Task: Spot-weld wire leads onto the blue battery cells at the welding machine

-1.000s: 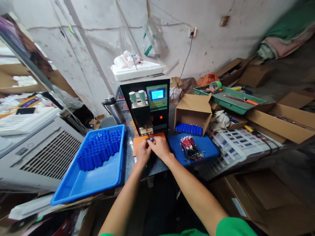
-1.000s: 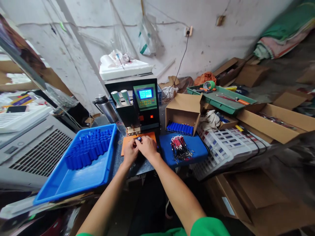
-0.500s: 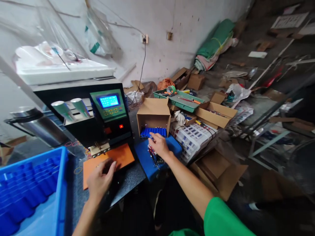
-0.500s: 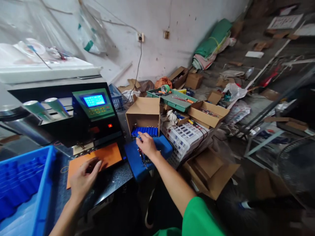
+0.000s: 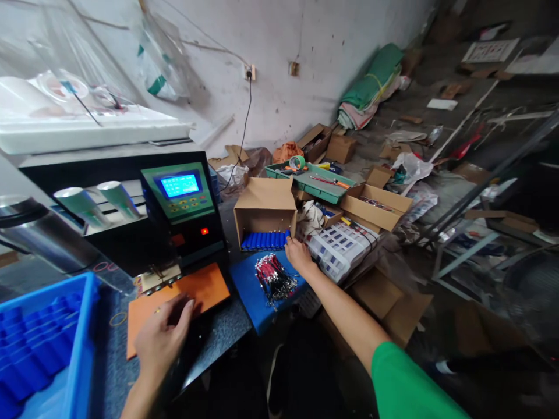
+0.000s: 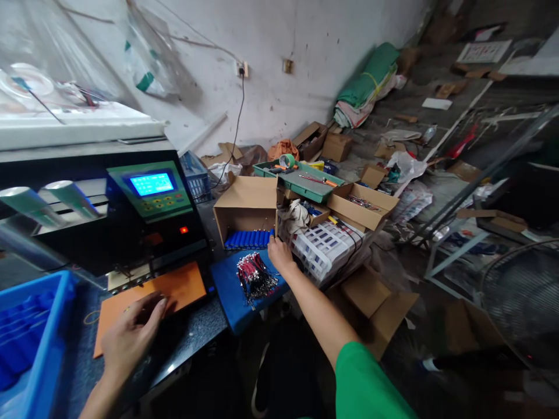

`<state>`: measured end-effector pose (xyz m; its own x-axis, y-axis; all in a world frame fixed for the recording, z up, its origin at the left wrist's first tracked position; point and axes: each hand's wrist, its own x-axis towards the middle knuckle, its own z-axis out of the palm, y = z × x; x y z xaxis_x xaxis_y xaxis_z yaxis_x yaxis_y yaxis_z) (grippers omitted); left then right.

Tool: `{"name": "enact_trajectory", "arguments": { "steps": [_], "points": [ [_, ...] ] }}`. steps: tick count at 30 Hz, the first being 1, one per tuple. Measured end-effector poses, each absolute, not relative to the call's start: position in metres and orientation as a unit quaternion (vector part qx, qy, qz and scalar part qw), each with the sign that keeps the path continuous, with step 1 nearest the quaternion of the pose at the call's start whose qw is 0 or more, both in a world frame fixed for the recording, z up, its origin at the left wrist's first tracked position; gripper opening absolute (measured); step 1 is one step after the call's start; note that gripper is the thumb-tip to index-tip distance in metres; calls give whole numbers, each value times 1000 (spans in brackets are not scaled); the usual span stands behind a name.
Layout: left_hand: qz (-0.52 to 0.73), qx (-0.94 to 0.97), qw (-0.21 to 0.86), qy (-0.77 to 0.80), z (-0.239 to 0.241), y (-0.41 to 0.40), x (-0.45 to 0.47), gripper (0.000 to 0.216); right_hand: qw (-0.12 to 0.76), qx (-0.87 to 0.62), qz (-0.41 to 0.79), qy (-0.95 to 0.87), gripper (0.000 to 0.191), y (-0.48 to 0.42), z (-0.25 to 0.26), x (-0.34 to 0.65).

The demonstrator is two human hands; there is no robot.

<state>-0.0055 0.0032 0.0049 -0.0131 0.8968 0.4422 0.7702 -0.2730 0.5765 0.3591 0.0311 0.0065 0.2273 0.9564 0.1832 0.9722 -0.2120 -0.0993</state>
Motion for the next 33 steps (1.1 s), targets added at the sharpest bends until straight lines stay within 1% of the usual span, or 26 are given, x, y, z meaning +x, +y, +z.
{"name": "enact_trajectory", "arguments": {
  "steps": [11, 20, 28, 33],
  "points": [
    [386, 705, 82, 589, 8, 2, -5, 39, 64, -804, -35, -590, 42, 37, 20, 357],
    [386, 709, 75, 586, 7, 2, -5, 39, 92, -781, -48, -616, 44, 28, 19, 364],
    [381, 708, 73, 590, 7, 2, -4, 38, 17, -773, -23, -634, 45, 38, 34, 360],
    [383, 709, 86, 586, 5, 3, -5, 38, -17, -763, -25, -646, 34, 42, 46, 354]
  ]
}}
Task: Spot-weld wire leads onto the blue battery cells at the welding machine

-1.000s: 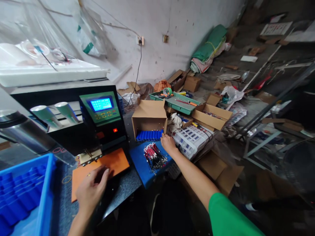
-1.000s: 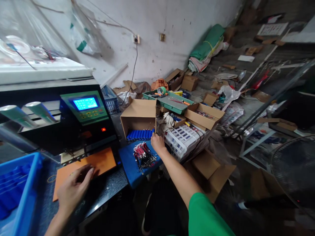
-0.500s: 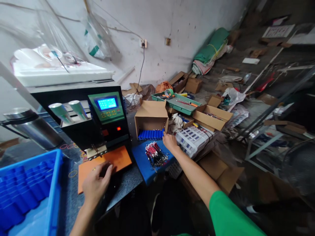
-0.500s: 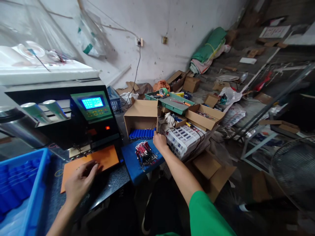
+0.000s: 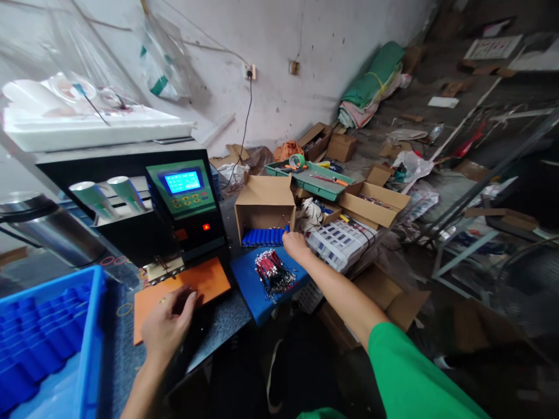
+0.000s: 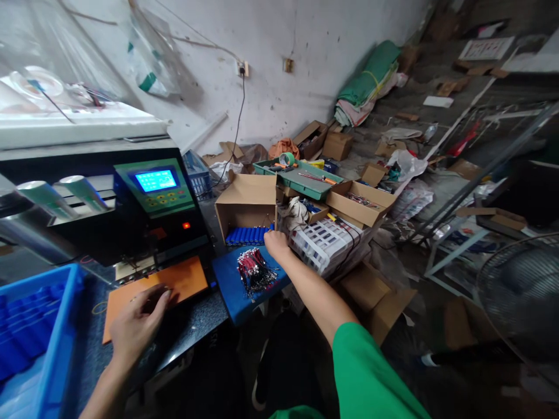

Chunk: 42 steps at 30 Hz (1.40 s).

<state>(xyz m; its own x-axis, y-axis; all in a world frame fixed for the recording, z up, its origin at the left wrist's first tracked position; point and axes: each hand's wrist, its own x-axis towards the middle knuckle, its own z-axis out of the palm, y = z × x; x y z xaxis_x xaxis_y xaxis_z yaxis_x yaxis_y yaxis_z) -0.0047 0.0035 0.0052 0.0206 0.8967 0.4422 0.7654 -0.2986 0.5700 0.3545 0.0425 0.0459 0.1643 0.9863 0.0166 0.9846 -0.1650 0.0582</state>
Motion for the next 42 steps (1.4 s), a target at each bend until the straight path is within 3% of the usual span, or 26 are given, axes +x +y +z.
{"name": "enact_trajectory", "arguments": {
  "steps": [10, 17, 27, 34, 37, 42],
  "points": [
    [383, 721, 61, 574, 9, 0, -4, 37, 23, 746, 16, 666, 29, 47, 48, 351],
    [389, 724, 40, 569, 10, -1, -2, 35, 1, 758, 33, 652, 50, 40, 36, 365],
    [388, 728, 46, 564, 8, -2, -1, 35, 37, 740, 20, 671, 40, 51, 40, 364],
    [386, 730, 51, 561, 4, -2, 0, 33, 38, 739, 24, 672, 55, 40, 44, 365],
    [385, 729, 46, 564, 4, -3, 1, 34, 0, 753, 23, 657, 57, 26, 44, 361],
    [385, 723, 30, 572, 5, -5, 3, 32, -142, 694, -27, 705, 27, 9, 31, 334]
  ]
}}
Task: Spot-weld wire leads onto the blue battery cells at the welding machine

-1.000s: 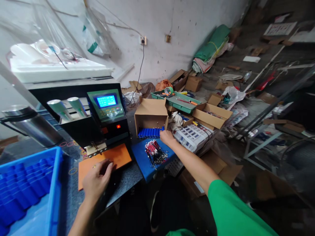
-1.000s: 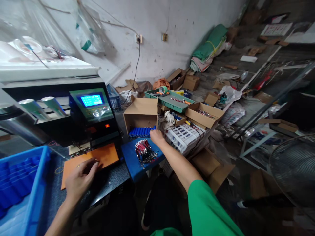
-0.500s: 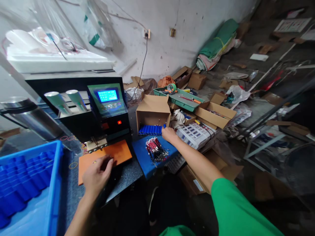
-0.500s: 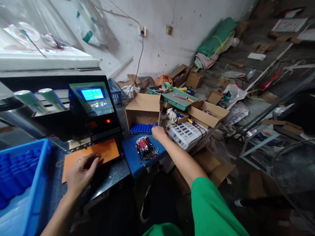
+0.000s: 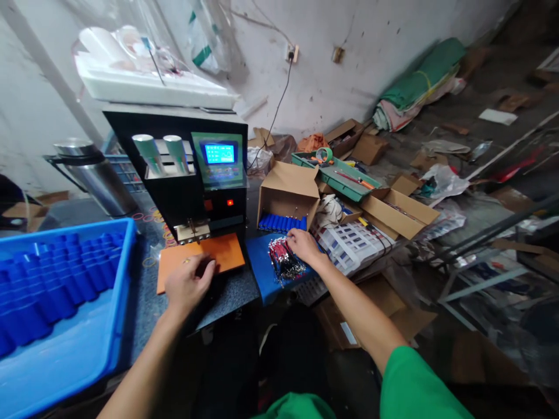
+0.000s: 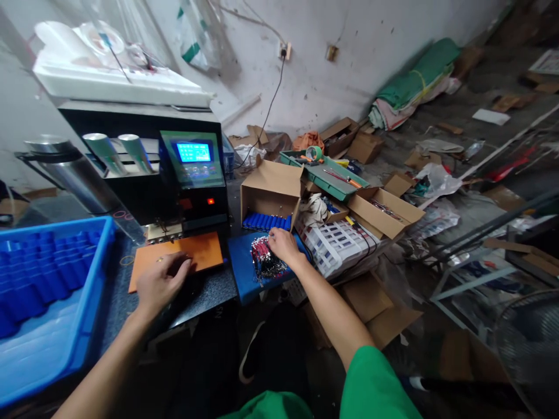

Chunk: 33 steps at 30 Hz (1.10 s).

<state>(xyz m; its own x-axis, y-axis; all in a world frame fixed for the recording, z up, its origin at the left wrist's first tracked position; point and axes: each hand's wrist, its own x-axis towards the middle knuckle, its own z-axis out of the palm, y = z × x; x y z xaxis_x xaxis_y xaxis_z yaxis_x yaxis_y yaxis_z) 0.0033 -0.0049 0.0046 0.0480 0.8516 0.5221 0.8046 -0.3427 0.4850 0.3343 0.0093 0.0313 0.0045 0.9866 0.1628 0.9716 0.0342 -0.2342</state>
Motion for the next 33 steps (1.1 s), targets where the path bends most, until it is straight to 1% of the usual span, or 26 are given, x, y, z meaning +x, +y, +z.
{"name": "enact_trajectory", "arguments": {
  "steps": [2, 5, 12, 14, 17, 19, 22, 24, 27, 30, 33],
  "points": [
    [381, 722, 30, 577, 5, -6, 4, 31, 149, -672, 70, -722, 23, 8, 25, 316],
    [380, 720, 34, 580, 6, -8, 5, 29, 119, -670, 109, -725, 19, 9, 19, 290],
    [377, 721, 41, 580, 5, -10, 3, 29, 6, -683, 72, -727, 22, 12, 21, 262],
    [378, 725, 44, 574, 5, -11, 3, 29, -4, -684, 65, -727, 23, 10, 20, 261],
    [383, 727, 41, 569, 5, -11, 3, 28, 21, -685, 65, -725, 21, 8, 15, 264],
    [383, 726, 38, 570, 5, -11, 3, 29, 68, -693, 76, -713, 19, 8, 10, 268],
    [380, 728, 40, 570, 3, -11, 3, 30, 195, -707, 134, -667, 17, 14, 2, 274],
    [378, 727, 42, 571, 2, -11, 3, 30, 306, -693, 218, -616, 14, 19, -2, 278],
    [376, 725, 40, 576, 2, -11, 3, 31, 460, -616, 379, -515, 9, 25, -5, 280],
    [379, 723, 42, 576, 3, -11, 2, 30, 567, -518, 494, -409, 19, 28, -1, 279],
    [382, 723, 51, 574, 5, -10, 2, 29, 640, -446, 534, -327, 25, 29, 7, 278]
  ]
}}
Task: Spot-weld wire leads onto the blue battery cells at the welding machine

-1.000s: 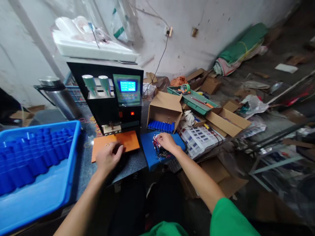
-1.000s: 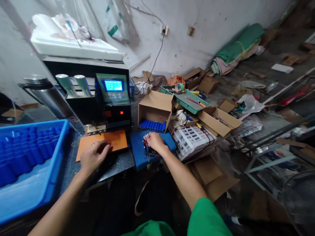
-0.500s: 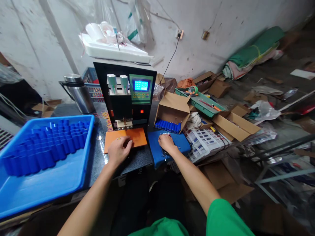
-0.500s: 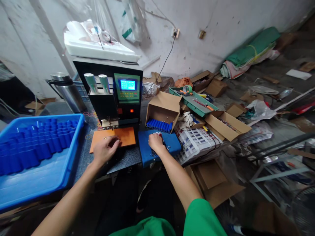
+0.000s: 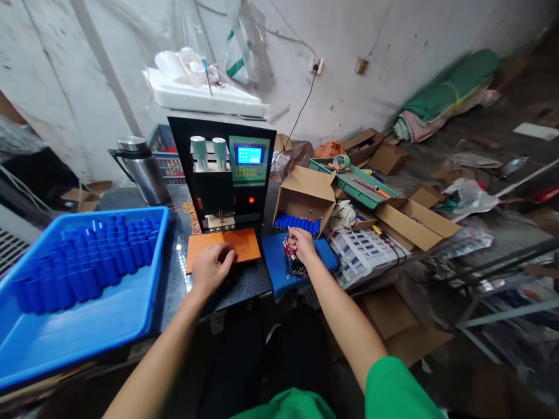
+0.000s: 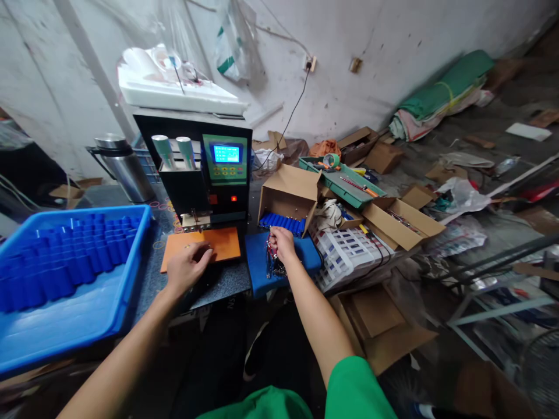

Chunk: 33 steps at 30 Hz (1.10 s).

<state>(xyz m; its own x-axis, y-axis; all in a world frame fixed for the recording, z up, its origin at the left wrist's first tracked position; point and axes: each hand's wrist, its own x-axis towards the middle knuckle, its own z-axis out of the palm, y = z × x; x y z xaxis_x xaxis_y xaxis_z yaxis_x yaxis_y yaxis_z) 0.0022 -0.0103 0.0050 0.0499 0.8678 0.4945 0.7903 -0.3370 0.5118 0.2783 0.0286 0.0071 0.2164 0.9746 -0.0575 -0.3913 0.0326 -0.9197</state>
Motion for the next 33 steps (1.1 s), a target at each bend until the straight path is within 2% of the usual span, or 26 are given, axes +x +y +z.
{"name": "enact_trajectory", "arguments": {
  "steps": [3, 8, 10, 12, 17, 21, 33],
  "points": [
    [382, 722, 55, 574, 6, -10, 2, 29, 667, -427, 525, -312, 23, 28, 11, 279],
    [382, 716, 58, 581, 4, -8, 2, 32, 564, -575, 454, -380, 18, 28, 2, 283],
    [382, 717, 60, 580, 4, -8, 2, 32, 556, -598, 424, -392, 17, 27, -1, 286],
    [380, 715, 60, 583, 4, -8, 3, 33, 571, -584, 427, -388, 16, 27, 0, 288],
    [372, 712, 68, 591, 5, -8, 1, 34, 647, -454, 534, -300, 23, 25, 16, 290],
    [376, 713, 96, 583, 6, -8, -1, 35, 662, -393, 566, -296, 24, 19, 29, 288],
    [373, 709, 99, 590, 7, -8, 0, 36, 683, -408, 490, -356, 22, 34, 49, 276]
  ]
}}
